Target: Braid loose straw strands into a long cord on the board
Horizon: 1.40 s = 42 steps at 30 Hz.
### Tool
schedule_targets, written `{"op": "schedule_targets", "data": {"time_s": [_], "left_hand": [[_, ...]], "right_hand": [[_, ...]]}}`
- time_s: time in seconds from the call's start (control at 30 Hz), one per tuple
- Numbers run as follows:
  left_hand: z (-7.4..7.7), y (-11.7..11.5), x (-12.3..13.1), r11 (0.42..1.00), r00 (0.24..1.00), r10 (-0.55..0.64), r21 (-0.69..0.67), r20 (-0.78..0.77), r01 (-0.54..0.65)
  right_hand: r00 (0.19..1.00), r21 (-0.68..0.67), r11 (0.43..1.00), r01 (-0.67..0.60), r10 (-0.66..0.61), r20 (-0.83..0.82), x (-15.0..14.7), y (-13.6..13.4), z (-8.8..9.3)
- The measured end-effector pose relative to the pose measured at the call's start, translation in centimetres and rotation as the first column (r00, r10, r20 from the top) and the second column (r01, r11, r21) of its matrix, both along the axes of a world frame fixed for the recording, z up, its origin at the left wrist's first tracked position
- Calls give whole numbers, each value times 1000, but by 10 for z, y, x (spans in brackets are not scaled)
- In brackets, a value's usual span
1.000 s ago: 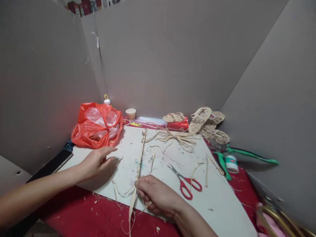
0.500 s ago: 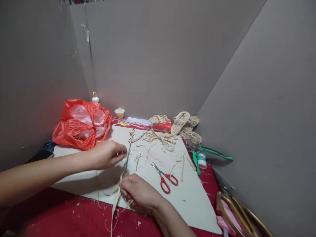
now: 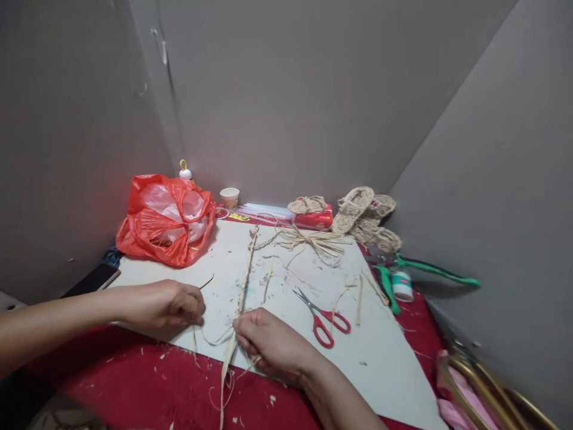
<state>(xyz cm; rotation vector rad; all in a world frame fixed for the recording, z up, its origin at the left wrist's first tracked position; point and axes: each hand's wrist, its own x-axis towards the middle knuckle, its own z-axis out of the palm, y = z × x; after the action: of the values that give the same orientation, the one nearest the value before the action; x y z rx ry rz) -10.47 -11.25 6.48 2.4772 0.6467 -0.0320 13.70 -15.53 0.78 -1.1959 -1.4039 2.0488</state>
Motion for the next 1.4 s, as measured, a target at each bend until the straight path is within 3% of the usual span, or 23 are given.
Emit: {"op": "schedule_targets", "data": {"time_s": [0.3, 0.47, 0.57, 0.63, 0.7, 0.77, 0.9, 1.0, 1.1, 1.23, 1.3, 1.4], "left_hand": [[-15, -4, -6, 1000, 1000, 15, 25, -25, -14], [-8, 4, -12, 971, 968, 240, -16, 67, -240], [-3, 19, -20, 882, 880, 447, 84, 160, -464], [0, 27, -27, 773, 808, 573, 237, 137, -588], [1, 28, -34, 671, 741, 670, 391, 45, -630], [0, 21, -40, 624, 687, 724, 490, -68, -609], [-9, 1, -51, 656, 625, 734, 514, -266, -552], [-12, -7, -59, 737, 680, 666, 408, -305, -539], [-10, -9, -60, 775, 754, 621, 311, -217, -549], [-7, -9, -45, 731, 745, 666, 232, -37, -642], [-9, -8, -33, 738, 753, 657, 173, 43, -653], [-12, -5, -12, 767, 754, 638, -51, 155, -639]], "right_hand": [[1000, -22, 1000, -17, 17, -2, 1, -1, -2], [1000, -49, 999, -16, 15, -19, 2, 0, -3], [999, -34, 999, -4, 3, -33, 3, 0, -6], [1000, -36, 999, 0, -1, -31, 4, 0, -7], [1000, -46, 999, -11, 10, -24, 4, 0, -8], [1000, -50, 998, -23, 22, -22, 3, 0, -8], [1000, -50, 998, -23, 23, -7, 2, 1, -7], [1000, -57, 998, -18, 18, -8, 1, 1, -5], [999, -72, 997, -19, 17, -39, 1, 1, -3], [998, -74, 997, -27, 23, -56, 2, 1, 0], [997, -86, 996, -23, 16, -75, 3, 2, 0], [991, -115, 993, -13, -2, -134, 4, 2, -1]]}}
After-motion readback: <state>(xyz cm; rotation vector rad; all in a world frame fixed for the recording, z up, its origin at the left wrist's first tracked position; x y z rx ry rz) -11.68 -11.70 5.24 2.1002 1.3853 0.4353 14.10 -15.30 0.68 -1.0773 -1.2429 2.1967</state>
